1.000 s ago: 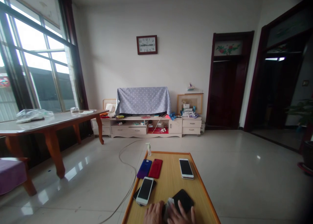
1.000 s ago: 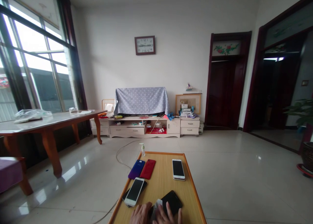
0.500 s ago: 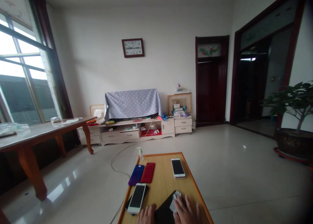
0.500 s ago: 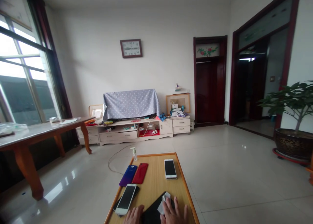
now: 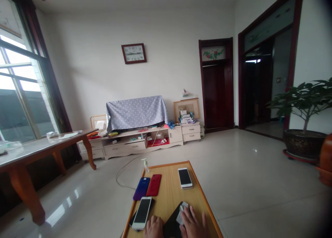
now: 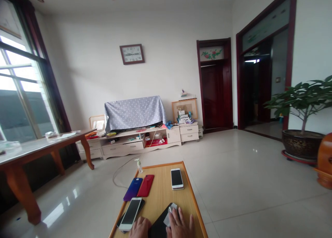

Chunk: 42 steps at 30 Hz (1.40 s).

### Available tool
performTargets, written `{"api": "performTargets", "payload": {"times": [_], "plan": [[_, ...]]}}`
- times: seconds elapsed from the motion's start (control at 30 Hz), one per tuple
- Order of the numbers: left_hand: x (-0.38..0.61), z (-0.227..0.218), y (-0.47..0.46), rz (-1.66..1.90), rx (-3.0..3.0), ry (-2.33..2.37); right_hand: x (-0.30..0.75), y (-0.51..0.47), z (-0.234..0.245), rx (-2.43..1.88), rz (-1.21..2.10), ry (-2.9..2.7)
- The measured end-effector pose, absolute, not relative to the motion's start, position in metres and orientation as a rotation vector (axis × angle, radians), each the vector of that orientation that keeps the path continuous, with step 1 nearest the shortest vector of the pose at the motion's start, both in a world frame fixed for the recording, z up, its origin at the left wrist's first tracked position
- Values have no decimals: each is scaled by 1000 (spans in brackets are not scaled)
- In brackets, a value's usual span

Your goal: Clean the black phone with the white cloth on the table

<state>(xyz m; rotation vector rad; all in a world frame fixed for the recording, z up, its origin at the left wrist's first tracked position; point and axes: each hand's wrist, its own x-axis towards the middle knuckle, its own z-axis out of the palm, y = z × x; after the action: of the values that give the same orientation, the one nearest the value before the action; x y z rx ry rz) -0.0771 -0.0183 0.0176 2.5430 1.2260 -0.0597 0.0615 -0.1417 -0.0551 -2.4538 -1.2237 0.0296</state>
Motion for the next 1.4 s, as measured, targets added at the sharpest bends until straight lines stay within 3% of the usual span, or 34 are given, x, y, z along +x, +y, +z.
{"api": "performTargets", "payload": {"times": [0.47,0.8,1.07,1.4], "plan": [[-86,26,-44,-19,2489,1259,47,-163,-23,-2405,129,-1250],[-79,17,-38,16,2419,1255,50,-163,-45,-2313,72,-1228],[-97,9,-45,223,2385,1182,51,-169,-51,-2051,51,-1167],[-108,9,-37,490,2276,1027,62,-184,-25,-1855,89,-819]]}}
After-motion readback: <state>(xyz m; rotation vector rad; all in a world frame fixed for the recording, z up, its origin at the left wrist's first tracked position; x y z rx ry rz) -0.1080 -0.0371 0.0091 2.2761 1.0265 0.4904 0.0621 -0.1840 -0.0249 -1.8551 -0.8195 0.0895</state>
